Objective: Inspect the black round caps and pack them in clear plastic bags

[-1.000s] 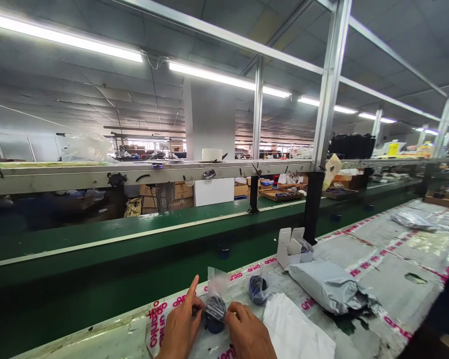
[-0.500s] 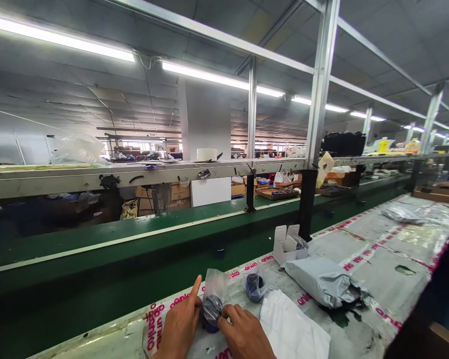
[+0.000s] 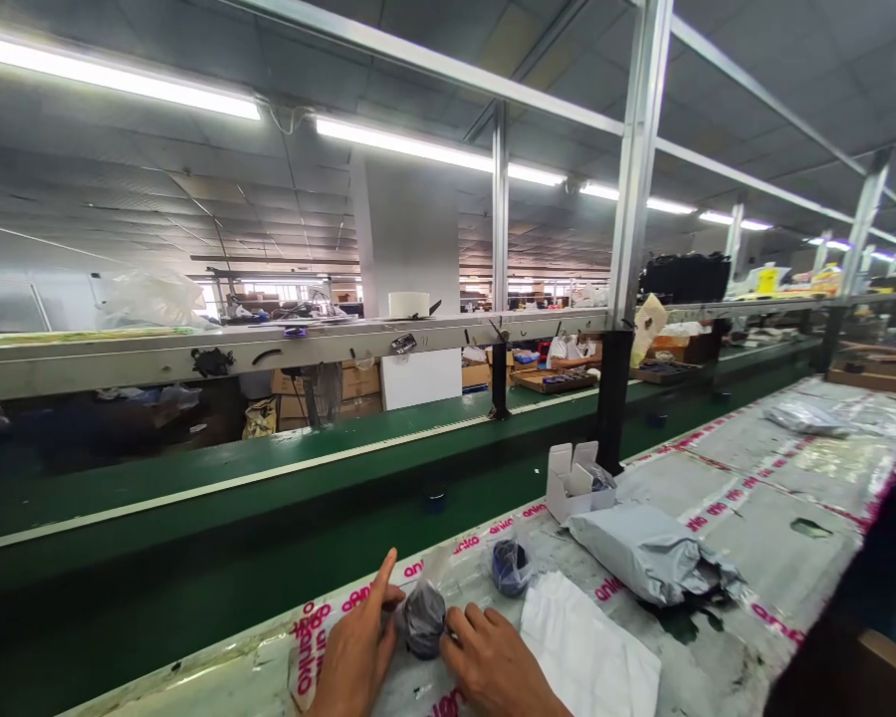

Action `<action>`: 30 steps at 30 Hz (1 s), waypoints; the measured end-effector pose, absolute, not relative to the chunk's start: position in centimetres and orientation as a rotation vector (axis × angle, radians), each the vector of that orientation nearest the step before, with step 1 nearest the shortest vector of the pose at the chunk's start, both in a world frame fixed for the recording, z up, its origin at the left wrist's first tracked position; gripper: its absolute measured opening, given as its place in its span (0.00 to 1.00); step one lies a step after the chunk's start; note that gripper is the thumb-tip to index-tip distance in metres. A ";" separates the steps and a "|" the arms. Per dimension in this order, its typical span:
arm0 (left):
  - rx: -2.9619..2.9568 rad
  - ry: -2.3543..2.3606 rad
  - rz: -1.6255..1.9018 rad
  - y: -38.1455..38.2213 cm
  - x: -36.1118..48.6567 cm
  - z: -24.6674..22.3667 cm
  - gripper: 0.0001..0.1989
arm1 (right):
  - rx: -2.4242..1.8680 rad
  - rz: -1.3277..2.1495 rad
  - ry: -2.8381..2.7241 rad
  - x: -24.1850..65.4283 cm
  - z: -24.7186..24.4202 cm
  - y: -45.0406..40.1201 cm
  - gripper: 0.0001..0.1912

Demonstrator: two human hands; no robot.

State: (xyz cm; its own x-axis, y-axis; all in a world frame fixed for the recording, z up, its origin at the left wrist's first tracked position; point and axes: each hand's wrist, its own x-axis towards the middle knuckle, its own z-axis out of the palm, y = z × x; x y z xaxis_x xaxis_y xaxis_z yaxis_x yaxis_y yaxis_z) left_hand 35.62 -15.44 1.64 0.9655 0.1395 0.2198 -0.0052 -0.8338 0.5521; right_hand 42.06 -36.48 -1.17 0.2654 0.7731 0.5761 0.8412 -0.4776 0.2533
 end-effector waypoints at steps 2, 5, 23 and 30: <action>2.399 0.102 0.410 -15.6 35.2 2.0 0.37 | -2.418 -0.997 -1.534 42.2 -1.2 -36.5 0.15; 2.191 0.053 0.394 -16.4 34.9 2.3 0.39 | -2.412 -0.964 -1.487 42.2 -1.3 -36.2 0.16; 2.271 0.021 0.205 -15.9 34.8 -0.2 0.50 | -2.324 -0.579 -0.867 40.7 -2.3 -34.6 0.19; 2.040 0.080 0.268 -16.2 34.8 1.5 0.43 | -2.306 -0.521 -0.800 40.7 -3.6 -34.8 0.29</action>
State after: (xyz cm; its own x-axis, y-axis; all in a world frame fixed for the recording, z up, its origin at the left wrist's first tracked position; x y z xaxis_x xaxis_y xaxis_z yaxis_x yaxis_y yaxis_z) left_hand 34.82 -16.23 1.53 0.9730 0.1712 0.1550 -0.0585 -0.4664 0.8826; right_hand 40.66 -34.82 -3.63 0.7368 0.4072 0.5397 0.6584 -0.6136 -0.4359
